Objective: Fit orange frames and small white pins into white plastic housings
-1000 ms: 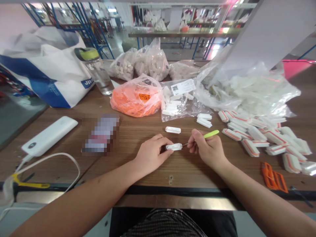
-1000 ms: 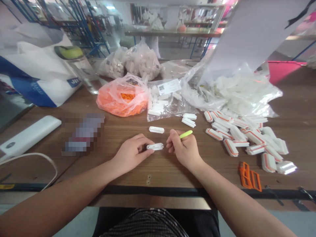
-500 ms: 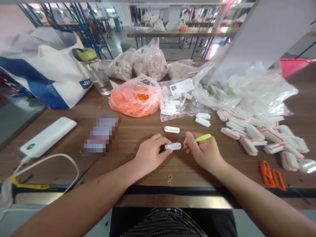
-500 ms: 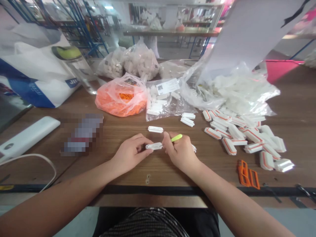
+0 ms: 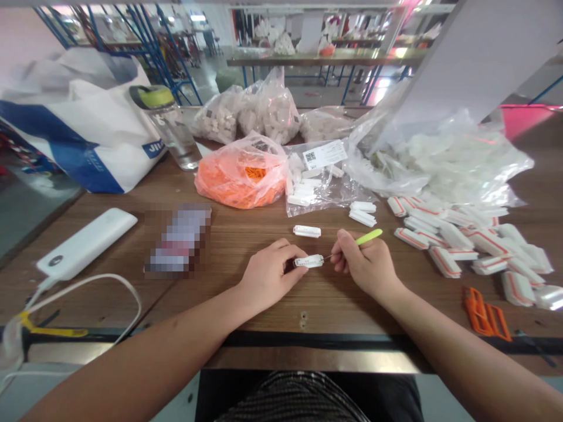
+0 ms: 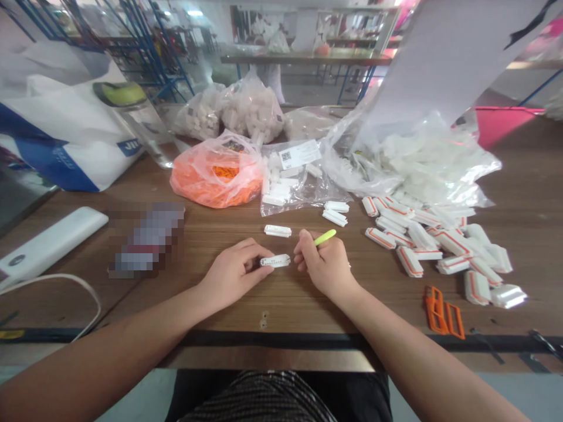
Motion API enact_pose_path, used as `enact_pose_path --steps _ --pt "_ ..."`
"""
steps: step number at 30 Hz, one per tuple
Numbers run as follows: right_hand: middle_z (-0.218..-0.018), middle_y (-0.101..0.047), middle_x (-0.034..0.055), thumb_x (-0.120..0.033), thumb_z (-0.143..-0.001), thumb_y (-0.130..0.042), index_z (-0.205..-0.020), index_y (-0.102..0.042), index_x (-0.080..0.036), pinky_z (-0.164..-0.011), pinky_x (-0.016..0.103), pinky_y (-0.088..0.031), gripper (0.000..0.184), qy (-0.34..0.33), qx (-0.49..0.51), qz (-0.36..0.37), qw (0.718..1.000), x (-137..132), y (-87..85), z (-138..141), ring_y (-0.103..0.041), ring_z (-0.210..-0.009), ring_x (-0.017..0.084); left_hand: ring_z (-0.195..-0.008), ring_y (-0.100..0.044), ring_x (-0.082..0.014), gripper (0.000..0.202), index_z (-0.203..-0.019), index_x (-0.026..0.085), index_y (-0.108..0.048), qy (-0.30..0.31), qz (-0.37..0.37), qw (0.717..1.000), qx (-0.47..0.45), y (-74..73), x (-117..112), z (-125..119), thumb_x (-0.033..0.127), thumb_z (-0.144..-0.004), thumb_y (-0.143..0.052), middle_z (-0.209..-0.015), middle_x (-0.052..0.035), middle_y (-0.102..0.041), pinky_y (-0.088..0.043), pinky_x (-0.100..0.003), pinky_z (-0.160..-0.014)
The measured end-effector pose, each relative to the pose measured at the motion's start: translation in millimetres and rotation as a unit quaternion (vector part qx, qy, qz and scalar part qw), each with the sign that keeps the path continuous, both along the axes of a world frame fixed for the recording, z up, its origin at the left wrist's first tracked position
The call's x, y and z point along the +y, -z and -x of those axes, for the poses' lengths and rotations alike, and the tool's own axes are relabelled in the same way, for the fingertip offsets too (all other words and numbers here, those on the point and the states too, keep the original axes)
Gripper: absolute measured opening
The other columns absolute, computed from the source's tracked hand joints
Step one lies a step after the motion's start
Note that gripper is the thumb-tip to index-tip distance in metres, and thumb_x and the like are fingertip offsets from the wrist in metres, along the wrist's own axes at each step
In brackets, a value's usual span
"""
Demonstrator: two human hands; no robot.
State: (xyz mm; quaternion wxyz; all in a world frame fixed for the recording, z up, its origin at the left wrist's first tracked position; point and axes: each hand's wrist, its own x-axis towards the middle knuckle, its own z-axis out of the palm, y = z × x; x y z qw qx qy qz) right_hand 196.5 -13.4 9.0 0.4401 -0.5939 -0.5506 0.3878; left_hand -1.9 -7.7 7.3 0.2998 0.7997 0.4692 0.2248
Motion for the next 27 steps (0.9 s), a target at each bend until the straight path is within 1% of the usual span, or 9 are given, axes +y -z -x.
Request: enact_pose_path --steps 3,6,10,15,18,23,27 --pt "-0.048 -0.060 0.0028 -0.058 -0.083 -0.052 -0.055 -0.058 -0.015 -0.036 0.019 -0.043 0.051 0.005 0.009 0.002 1.000 -1 -2.9 0 -0.056 -0.038 0.010 -0.062 -0.051 -0.0111 0.012 -0.094 0.025 -0.068 0.002 -0.002 1.000 0.001 -0.3 0 0 0.026 -0.083 -0.063 -0.082 0.0017 -0.058 -0.041 -0.026 -0.061" --pt "-0.047 -0.059 0.0026 -0.062 -0.080 -0.053 -0.055 -0.057 -0.016 -0.033 0.019 -0.041 0.053 0.015 0.043 0.006 0.999 -1 -3.8 1 -0.054 -0.036 0.010 -0.062 -0.051 -0.0111 0.012 -0.094 0.025 -0.068 0.004 0.000 1.000 0.006 -0.3 0 0 0.025 -0.083 -0.064 -0.082 0.0018 -0.058 -0.042 -0.027 -0.061" --pt "-0.046 -0.059 0.0024 -0.064 -0.078 -0.054 -0.056 -0.057 -0.015 -0.032 0.018 -0.040 0.054 0.013 0.069 0.030 0.997 3 1.4 1 -0.054 -0.035 0.010 -0.063 -0.052 -0.0109 0.012 -0.095 0.025 -0.068 0.003 -0.002 1.000 0.008 0.3 0 1 0.025 -0.083 -0.064 -0.084 0.0019 -0.058 -0.041 -0.026 -0.060" --pt "-0.046 -0.059 0.0023 -0.063 -0.077 -0.056 -0.057 -0.058 -0.014 -0.032 0.017 -0.039 0.053 0.015 0.059 0.062 0.996 9 7.7 -1 -0.054 -0.035 0.010 -0.063 -0.051 -0.0111 0.012 -0.094 0.024 -0.068 0.001 0.003 1.000 0.006 -0.5 0 0 0.026 -0.083 -0.064 -0.085 0.0010 -0.059 -0.041 -0.026 -0.061" --pt "-0.046 -0.060 0.0025 -0.063 -0.078 -0.056 -0.058 -0.058 -0.014 -0.032 0.017 -0.040 0.053 0.008 0.062 0.054 0.997 8 7.6 -3 -0.055 -0.035 0.010 -0.063 -0.051 -0.0109 0.012 -0.094 0.024 -0.068 0.001 0.004 1.000 0.005 -1.3 0 0 0.025 -0.082 -0.064 -0.084 0.0012 -0.058 -0.041 -0.026 -0.060" --pt "-0.046 -0.060 0.0030 -0.066 -0.077 -0.056 -0.056 -0.058 -0.015 -0.032 0.019 -0.040 0.055 0.030 0.071 0.013 0.997 5 3.6 -4 -0.054 -0.035 0.011 -0.062 -0.051 -0.0106 0.011 -0.093 0.024 -0.068 0.001 0.004 1.000 0.004 -1.3 0 0 0.025 -0.082 -0.065 -0.083 0.0015 -0.058 -0.041 -0.026 -0.060" --pt "-0.046 -0.059 0.0026 -0.066 -0.078 -0.055 -0.055 -0.058 -0.015 -0.032 0.019 -0.040 0.056 0.018 0.064 0.014 0.998 5 4.0 -2 -0.054 -0.035 0.010 -0.062 -0.051 -0.0108 0.011 -0.093 0.024 -0.068 0.002 0.002 1.000 -0.001 0.3 0 0 0.026 -0.082 -0.065 -0.083 0.0014 -0.058 -0.041 -0.026 -0.060"
